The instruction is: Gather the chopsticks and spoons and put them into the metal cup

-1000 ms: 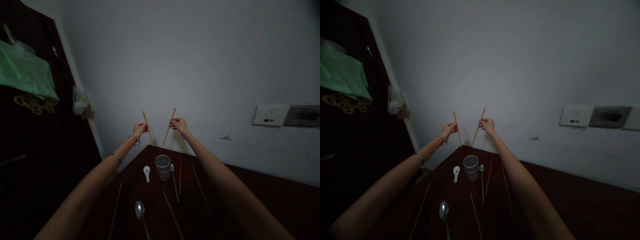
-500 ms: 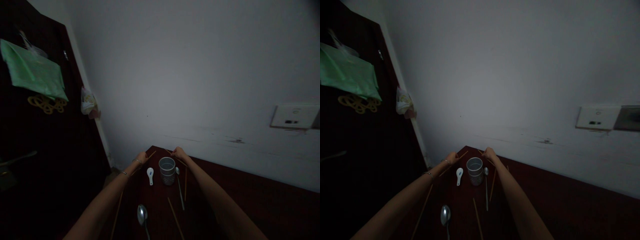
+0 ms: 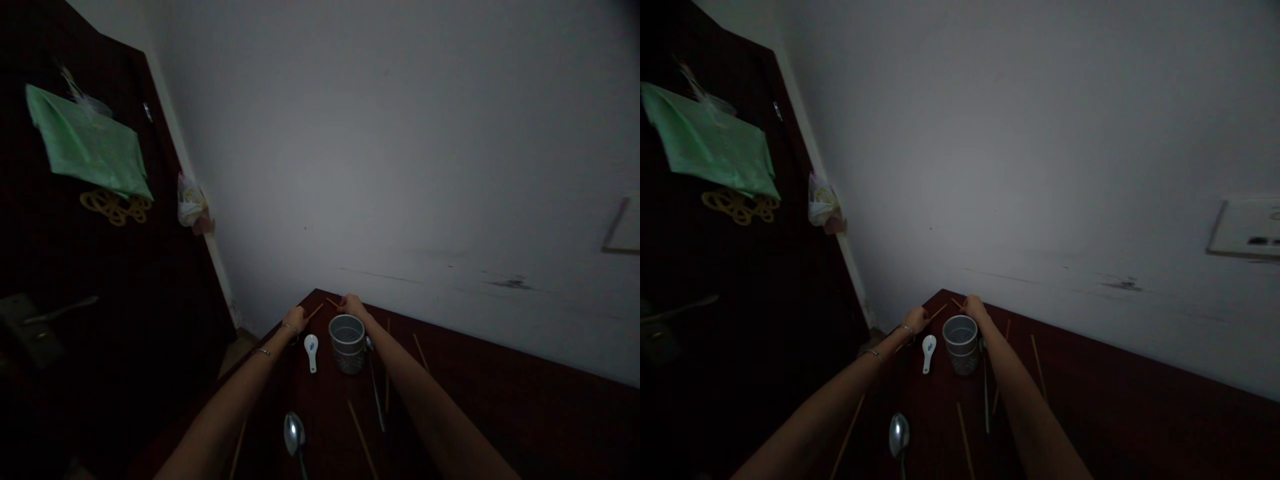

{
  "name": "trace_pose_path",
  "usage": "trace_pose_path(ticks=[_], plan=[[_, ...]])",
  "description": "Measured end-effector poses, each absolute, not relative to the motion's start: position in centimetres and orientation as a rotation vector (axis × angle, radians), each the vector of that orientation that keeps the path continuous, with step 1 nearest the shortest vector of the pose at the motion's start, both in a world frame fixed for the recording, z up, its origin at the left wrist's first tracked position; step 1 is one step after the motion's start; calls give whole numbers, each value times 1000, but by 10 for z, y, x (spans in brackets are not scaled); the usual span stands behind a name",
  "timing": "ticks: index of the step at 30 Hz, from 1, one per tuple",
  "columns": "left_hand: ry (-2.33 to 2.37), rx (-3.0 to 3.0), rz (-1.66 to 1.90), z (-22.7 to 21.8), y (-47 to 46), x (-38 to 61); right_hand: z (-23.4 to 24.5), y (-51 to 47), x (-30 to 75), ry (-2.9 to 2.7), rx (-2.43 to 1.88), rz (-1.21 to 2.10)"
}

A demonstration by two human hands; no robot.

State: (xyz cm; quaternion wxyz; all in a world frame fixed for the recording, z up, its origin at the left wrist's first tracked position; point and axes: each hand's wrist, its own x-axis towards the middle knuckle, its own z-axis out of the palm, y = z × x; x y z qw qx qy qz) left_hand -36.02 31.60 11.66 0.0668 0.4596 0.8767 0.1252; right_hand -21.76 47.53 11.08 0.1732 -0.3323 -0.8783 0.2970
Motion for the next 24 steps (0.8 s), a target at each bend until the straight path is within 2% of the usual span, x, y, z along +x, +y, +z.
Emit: trace_pose_path(ticks=[7, 15, 19, 24], plan=[[2752, 1386, 377, 112, 315, -360, 130, 473, -192, -2505, -873, 784], [2861, 1335, 481, 127, 304, -352, 163, 443, -97, -2612, -799, 737], [2801, 1426, 275, 147, 300, -331, 160, 396, -57, -2756, -797, 550], [2408, 1476, -128, 155, 289, -302, 144, 341, -44, -2903, -860, 350]])
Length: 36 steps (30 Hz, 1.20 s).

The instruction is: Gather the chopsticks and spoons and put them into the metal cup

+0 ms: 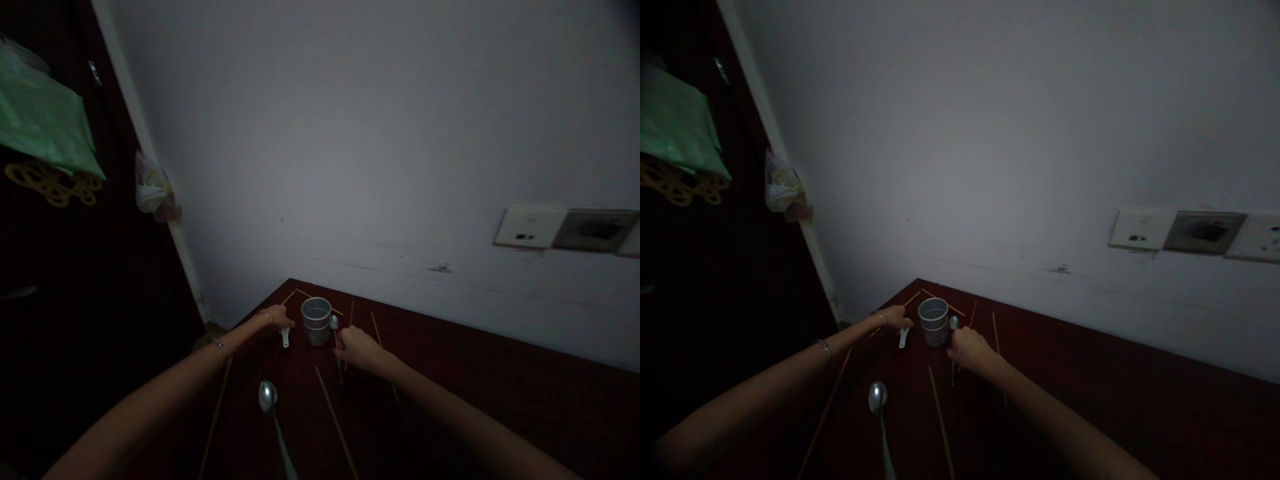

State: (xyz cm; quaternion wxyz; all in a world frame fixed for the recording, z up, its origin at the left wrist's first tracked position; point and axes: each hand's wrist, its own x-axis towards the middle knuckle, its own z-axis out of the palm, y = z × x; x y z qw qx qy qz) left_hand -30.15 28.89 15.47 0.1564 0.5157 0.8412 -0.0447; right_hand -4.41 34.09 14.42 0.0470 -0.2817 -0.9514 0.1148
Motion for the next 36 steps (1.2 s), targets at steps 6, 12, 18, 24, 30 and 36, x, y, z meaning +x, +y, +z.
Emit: trace_pose_path(ticks=[6, 12, 18, 24, 30, 36], plan=[[2358, 1363, -179, 139, 273, -281, 132, 318, -55, -2894, -995, 178], [2489, 1404, -221, 146, 257, -289, 128, 321, -62, -2833, -1121, 238], [2613, 1481, -272, 160, 237, -304, 131, 331, -73, -2800, -1181, 296], [2672, 1483, -302, 162, 233, -311, 127, 342, -84, -2753, -1293, 362], [2681, 1524, -302, 167, 231, -307, 124, 348, -80, -2706, -1289, 426], [2739, 1566, -194, 178, 233, -297, 133, 347, -51, -2643, -1268, 415]])
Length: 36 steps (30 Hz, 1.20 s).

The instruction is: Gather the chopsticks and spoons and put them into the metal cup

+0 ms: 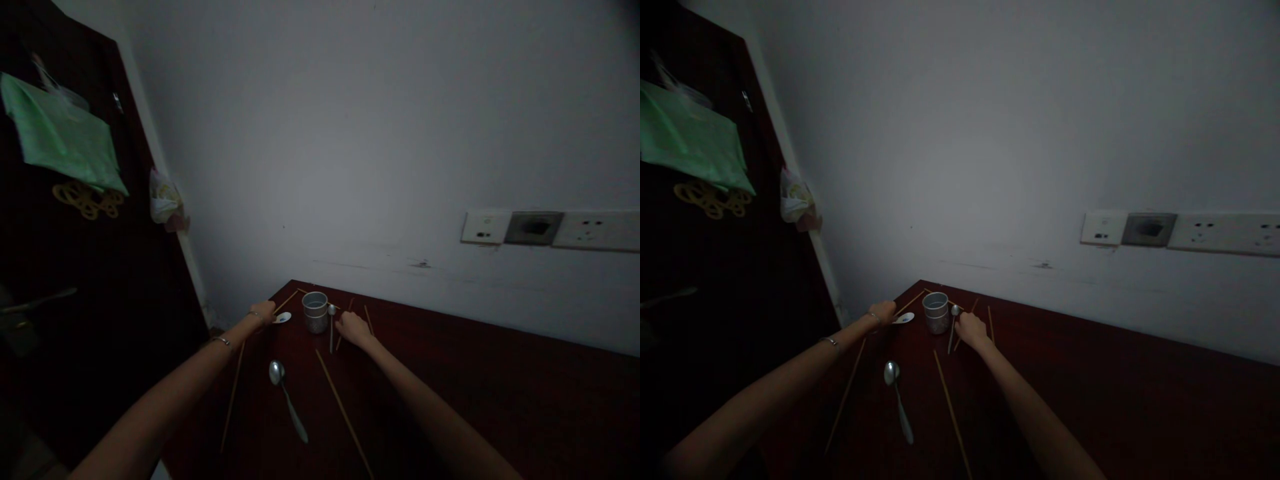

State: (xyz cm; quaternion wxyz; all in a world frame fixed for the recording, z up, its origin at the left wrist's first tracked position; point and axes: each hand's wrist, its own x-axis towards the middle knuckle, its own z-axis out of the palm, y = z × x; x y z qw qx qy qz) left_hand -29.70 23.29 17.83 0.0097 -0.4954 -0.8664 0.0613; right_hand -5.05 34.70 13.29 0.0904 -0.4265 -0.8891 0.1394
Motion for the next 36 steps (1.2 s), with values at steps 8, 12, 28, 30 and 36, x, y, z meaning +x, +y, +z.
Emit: trace_pose_path(ticks=[8, 12, 28, 30, 36], plan=[[-2536, -1493, -327, 213, 237, -267, 148, 356, 23, -2525, -1361, 387], [-2419, -1468, -628, 228, 242, -242, 152, 356, 67, -2469, -1432, 371], [-2132, -1998, -1045, 176, 287, -60, 136, 328, 212, -2296, -1612, 202], [-2154, -2056, -1071, 155, 288, -37, 131, 323, 229, -2266, -1647, 168], [-2002, -2261, -1111, 110, 284, 13, 112, 302, 278, -2136, -1928, 84]])
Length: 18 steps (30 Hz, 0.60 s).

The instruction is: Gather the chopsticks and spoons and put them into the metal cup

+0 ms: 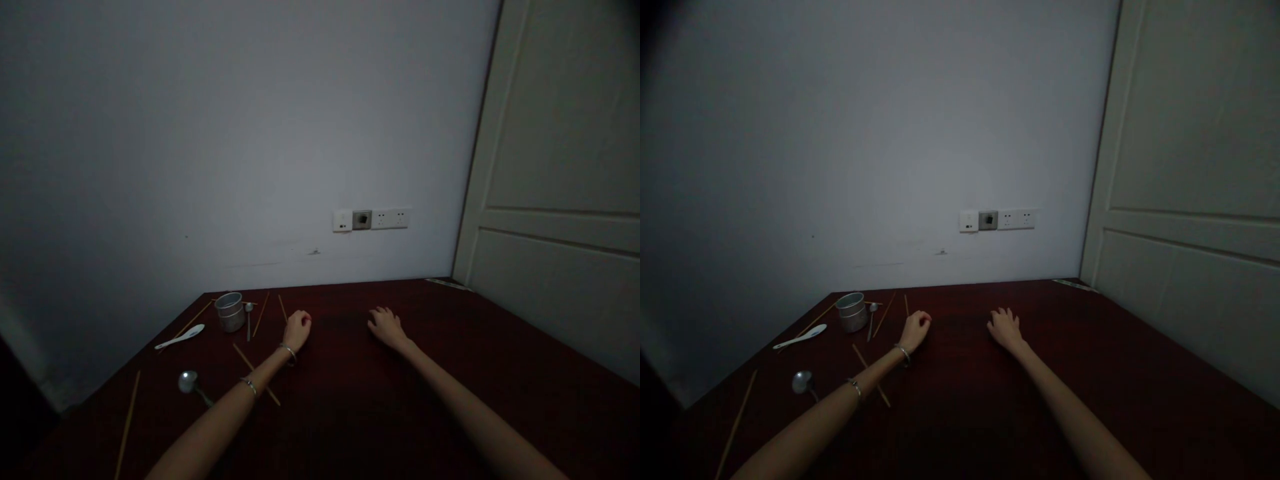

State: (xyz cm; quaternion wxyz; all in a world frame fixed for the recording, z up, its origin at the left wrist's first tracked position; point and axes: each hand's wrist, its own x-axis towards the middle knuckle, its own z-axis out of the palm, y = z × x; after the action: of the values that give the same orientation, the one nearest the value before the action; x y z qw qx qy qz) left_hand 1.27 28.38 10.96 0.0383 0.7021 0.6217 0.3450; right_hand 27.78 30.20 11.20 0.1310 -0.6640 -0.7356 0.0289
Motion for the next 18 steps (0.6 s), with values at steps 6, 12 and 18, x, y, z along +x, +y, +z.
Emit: trace_pose_path(ticks=[6, 12, 18], plan=[[1940, 2222, 876, 92, 282, 36, 97, 282, 302, -2076, -2043, 118], [2042, 2256, 624, 85, 281, 43, 90, 266, 305, -2045, -2020, 158], [2101, 2290, 503, 85, 279, 45, 86, 258, 303, -2007, -2019, 120]])
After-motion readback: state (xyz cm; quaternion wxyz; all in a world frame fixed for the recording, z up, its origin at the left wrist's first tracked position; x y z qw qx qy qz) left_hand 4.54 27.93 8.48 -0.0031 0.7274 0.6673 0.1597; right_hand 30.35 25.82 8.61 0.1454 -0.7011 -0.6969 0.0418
